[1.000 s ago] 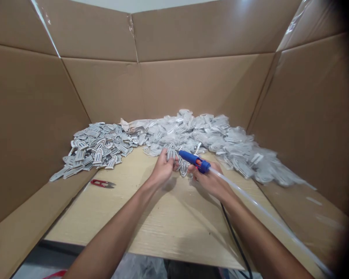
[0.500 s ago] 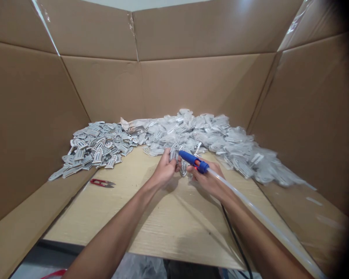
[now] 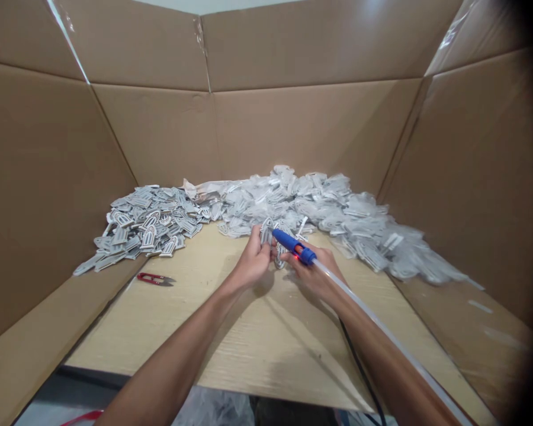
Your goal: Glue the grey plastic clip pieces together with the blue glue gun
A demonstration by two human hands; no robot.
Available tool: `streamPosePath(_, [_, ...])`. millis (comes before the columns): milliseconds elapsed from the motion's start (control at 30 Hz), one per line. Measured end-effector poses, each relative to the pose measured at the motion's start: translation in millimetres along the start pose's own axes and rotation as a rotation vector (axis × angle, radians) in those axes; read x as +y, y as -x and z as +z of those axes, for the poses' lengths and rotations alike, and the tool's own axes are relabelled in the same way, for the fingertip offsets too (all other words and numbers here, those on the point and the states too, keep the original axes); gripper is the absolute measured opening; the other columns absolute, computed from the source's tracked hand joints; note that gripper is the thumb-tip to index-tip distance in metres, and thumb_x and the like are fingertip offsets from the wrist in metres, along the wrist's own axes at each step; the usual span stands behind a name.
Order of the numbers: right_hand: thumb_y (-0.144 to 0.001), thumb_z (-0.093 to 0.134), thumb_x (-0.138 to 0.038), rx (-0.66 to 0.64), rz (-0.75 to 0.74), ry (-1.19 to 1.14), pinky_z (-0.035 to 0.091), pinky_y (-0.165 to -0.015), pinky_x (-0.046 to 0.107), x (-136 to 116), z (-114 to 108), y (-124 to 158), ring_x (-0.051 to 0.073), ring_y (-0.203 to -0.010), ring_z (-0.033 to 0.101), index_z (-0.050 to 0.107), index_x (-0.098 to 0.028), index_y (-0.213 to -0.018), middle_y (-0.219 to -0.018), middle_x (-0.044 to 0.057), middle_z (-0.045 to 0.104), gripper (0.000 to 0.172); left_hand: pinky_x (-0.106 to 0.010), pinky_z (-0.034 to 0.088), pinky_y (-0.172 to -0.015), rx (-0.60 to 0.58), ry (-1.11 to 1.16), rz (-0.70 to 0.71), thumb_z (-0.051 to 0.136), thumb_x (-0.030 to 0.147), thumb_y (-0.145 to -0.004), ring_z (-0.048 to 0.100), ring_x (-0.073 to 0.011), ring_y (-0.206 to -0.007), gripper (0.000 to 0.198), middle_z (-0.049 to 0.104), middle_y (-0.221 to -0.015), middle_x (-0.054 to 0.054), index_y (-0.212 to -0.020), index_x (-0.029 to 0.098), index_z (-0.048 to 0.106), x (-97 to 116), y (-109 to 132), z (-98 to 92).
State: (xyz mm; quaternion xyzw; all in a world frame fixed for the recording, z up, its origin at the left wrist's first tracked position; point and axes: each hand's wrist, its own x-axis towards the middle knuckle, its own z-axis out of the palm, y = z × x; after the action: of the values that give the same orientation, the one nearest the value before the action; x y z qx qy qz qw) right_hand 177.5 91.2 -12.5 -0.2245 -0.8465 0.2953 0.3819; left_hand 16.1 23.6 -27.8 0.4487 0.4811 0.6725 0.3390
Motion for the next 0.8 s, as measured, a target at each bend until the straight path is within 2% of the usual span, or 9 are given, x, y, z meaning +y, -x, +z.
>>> streamPosePath(200, [-0.091,0.067,-0.045,-0.002,-0.035,0.014,0.043,-0.056,0.028,0.7,-0.4,0.4,0.016,-0.052,0.052,0.075,-0.019,-0.085,-0.058,0.000,0.064,0.028,-0.022,0.042,-0.063,0.002,-0.069,0.031,0.056,0.022,-0.093,0.053,-0.0104,-0.068,0.019,0.054,-0.084,0.002,-0.110,0.024,0.047,-1.0,1.4,-2.3])
streamPosePath(533, [-0.090,0.066,-0.050,0.003,-0.018,0.039,0.040,-0.055,0.025,1.2,0.9,0.6,0.015,-0.055,0.052,0.073,-0.018,-0.080,-0.061,0.000,0.063,0.034,-0.023,0.046,-0.069,-0.003,-0.091,0.034,0.056,0.023,-0.094,0.053,-0.0116,-0.074,0.022,0.057,-0.091,0.000,-0.115,0.026,0.049,-3.6,1.0,-5.1])
streamPosePath(667, [-0.094,0.063,-0.048,-0.047,-0.035,0.062,0.043,-0.061,0.026,0.3,0.8,2.0,0.018,-0.064,0.061,0.073,-0.019,-0.091,-0.075,0.003,0.071,0.031,-0.023,0.046,-0.071,-0.006,-0.084,0.033,0.057,0.023,-0.094,0.054,-0.0121,-0.076,0.024,0.058,-0.091,0.000,-0.117,0.026,0.049,-2.4,1.5,-5.1])
streamPosePath(800, [-0.096,0.060,-0.038,-0.115,-0.136,0.137,0.045,-0.069,0.027,0.1,0.3,3.2,0.022,-0.078,0.067,0.071,-0.021,-0.098,-0.093,0.007,0.075,0.020,-0.022,0.045,-0.070,0.011,-0.099,0.028,0.057,0.022,-0.093,0.052,-0.0119,-0.072,0.025,0.055,-0.084,0.002,-0.117,0.024,0.050,-2.8,0.2,-6.5])
